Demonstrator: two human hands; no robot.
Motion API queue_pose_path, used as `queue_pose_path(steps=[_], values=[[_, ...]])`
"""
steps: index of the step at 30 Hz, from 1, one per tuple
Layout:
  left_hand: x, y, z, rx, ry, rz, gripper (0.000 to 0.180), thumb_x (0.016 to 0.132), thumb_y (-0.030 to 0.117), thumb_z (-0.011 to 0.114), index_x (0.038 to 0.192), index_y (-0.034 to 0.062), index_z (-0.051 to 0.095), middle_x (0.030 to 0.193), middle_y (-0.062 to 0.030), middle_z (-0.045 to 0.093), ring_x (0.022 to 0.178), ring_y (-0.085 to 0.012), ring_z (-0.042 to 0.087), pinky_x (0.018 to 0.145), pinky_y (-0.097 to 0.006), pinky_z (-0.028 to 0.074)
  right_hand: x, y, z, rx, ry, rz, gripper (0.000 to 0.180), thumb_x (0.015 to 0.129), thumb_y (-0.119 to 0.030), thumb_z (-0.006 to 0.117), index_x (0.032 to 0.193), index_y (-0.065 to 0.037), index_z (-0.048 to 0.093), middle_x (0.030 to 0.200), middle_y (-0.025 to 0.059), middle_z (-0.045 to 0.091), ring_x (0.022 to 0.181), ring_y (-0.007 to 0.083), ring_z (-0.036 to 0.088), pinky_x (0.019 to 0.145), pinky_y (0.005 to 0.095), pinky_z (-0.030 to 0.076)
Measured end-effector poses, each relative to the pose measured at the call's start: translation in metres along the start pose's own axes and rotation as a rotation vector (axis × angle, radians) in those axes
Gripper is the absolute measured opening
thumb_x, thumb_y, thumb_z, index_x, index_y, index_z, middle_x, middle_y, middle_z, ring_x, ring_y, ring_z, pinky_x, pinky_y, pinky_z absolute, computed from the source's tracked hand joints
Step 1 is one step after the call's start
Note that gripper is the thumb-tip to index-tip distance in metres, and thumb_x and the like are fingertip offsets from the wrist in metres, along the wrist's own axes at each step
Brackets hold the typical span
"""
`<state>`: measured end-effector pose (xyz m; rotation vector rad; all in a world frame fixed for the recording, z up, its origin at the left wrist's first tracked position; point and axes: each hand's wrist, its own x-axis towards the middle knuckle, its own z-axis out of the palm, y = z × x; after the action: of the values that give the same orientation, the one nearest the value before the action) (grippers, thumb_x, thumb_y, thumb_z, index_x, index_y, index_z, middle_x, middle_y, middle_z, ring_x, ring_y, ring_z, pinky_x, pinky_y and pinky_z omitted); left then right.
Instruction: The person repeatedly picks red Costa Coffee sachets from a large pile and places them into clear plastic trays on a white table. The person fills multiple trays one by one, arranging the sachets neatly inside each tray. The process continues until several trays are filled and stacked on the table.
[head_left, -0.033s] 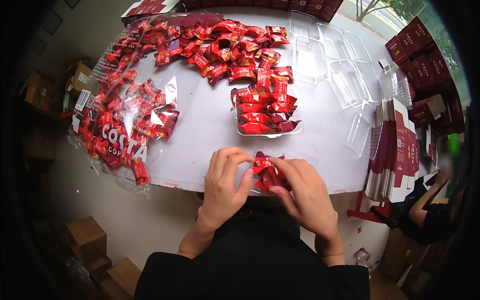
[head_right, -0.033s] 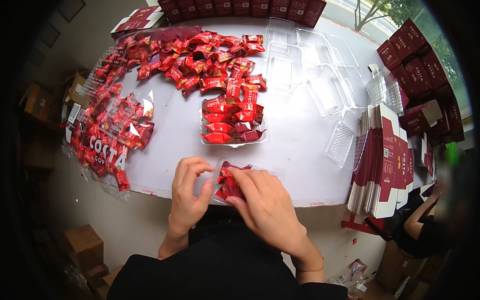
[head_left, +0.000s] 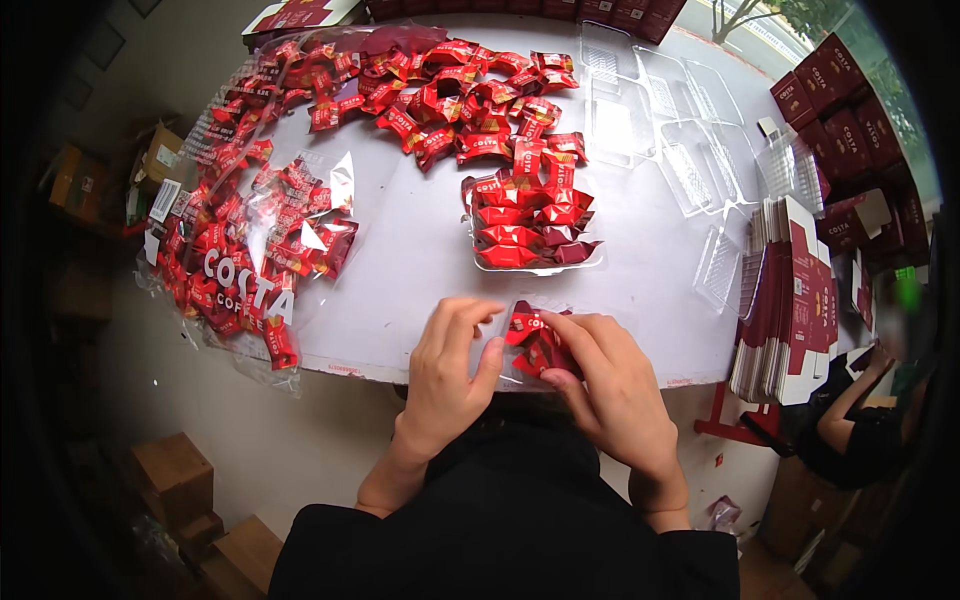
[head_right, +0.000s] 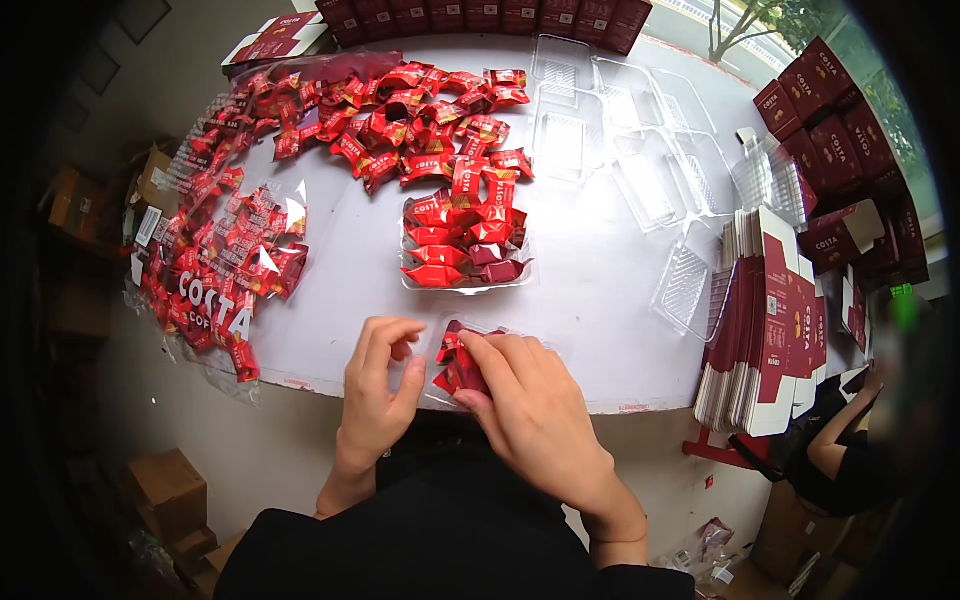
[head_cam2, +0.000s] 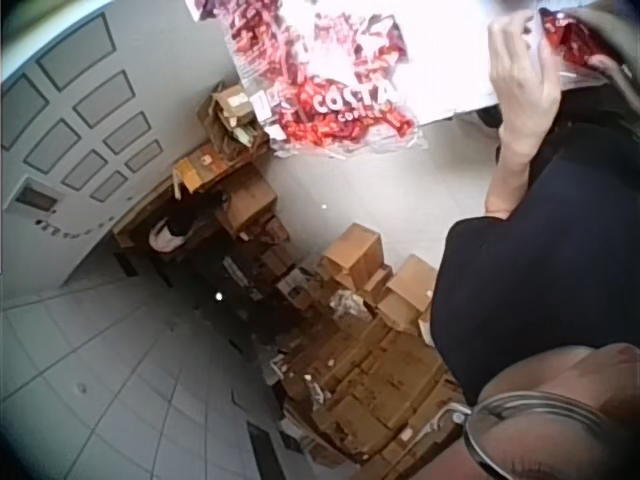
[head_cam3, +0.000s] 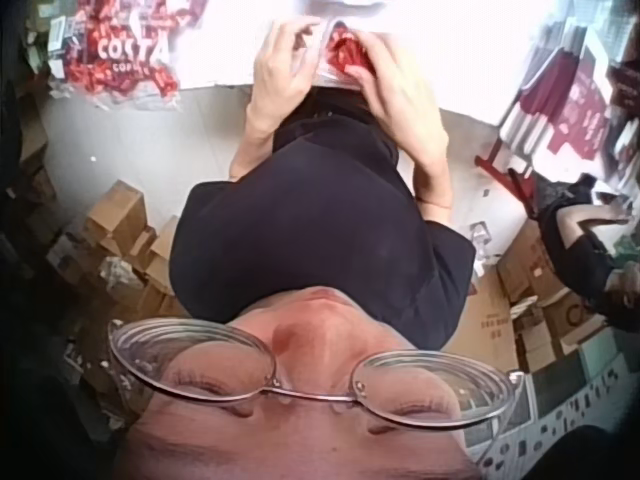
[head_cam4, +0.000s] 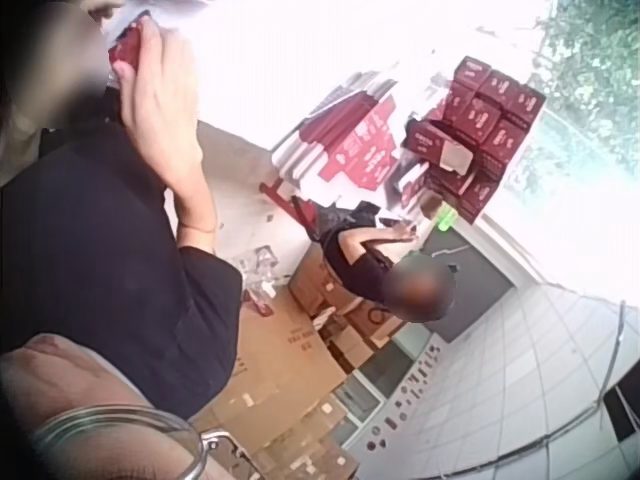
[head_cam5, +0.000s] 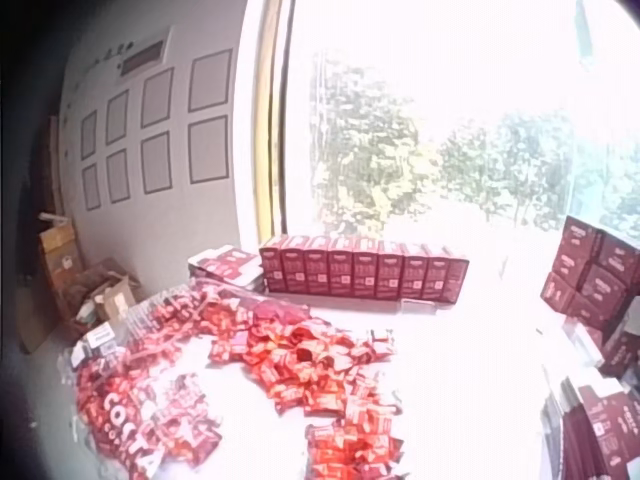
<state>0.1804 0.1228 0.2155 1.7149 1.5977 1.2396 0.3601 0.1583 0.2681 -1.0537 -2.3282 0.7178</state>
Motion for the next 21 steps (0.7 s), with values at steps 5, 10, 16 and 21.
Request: queue_pose_path(steps=[5, 10, 16, 21], values=[[-0.005, -0.006, 0.006, -0.081, -0.135, 0.077, 0.047, 0.087, -0.003, 0.051, 0.133, -0.0006, 0.04, 0.067, -0.0077, 0.049, 0.058, -0.0167, 0.049, 0.058, -0.029, 0.043, 0.007, -0.005, 0.015, -0.199, 0.004, 0.002, 0.039, 0.086, -0.015, 0.065, 0.118, 0.005, 0.054, 0.109, 0.0172, 0.055, 0.098, 0.0317, 0.056, 0.081, 0.0382, 0.046], [-0.009, -0.016, 0.013, -0.148, -0.08, 0.158, 0.049, 0.086, -0.006, 0.047, 0.133, -0.0014, 0.037, 0.063, -0.0075, 0.047, 0.055, -0.0158, 0.046, 0.055, -0.03, 0.04, 0.005, -0.002, 0.015, -0.28, -0.029, -0.024, 0.038, 0.085, -0.018, 0.066, 0.114, 0.005, 0.055, 0.114, 0.0197, 0.054, 0.109, 0.0356, 0.054, 0.089, 0.0387, 0.046], [-0.012, -0.019, 0.015, -0.204, -0.022, 0.095, 0.049, 0.081, -0.006, 0.054, 0.128, 0.0009, 0.048, 0.064, -0.0071, 0.048, 0.054, -0.021, 0.051, 0.055, -0.035, 0.044, 0.011, 0.001, 0.001, -0.095, -0.265, 0.09, 0.037, 0.083, -0.022, 0.069, 0.11, -0.001, 0.056, 0.117, 0.0178, 0.054, 0.103, 0.0339, 0.054, 0.088, 0.0418, 0.044], [-0.01, -0.021, 0.014, -0.169, -0.054, 0.154, 0.049, 0.085, -0.005, 0.048, 0.133, -0.0005, 0.038, 0.062, -0.0061, 0.048, 0.055, -0.0136, 0.047, 0.054, -0.028, 0.039, 0.012, 0.007, -0.004, -0.049, -0.182, -0.057, 0.042, 0.078, -0.024, 0.074, 0.111, -0.004, 0.057, 0.119, 0.0139, 0.054, 0.104, 0.0319, 0.053, 0.09, 0.0406, 0.042]])
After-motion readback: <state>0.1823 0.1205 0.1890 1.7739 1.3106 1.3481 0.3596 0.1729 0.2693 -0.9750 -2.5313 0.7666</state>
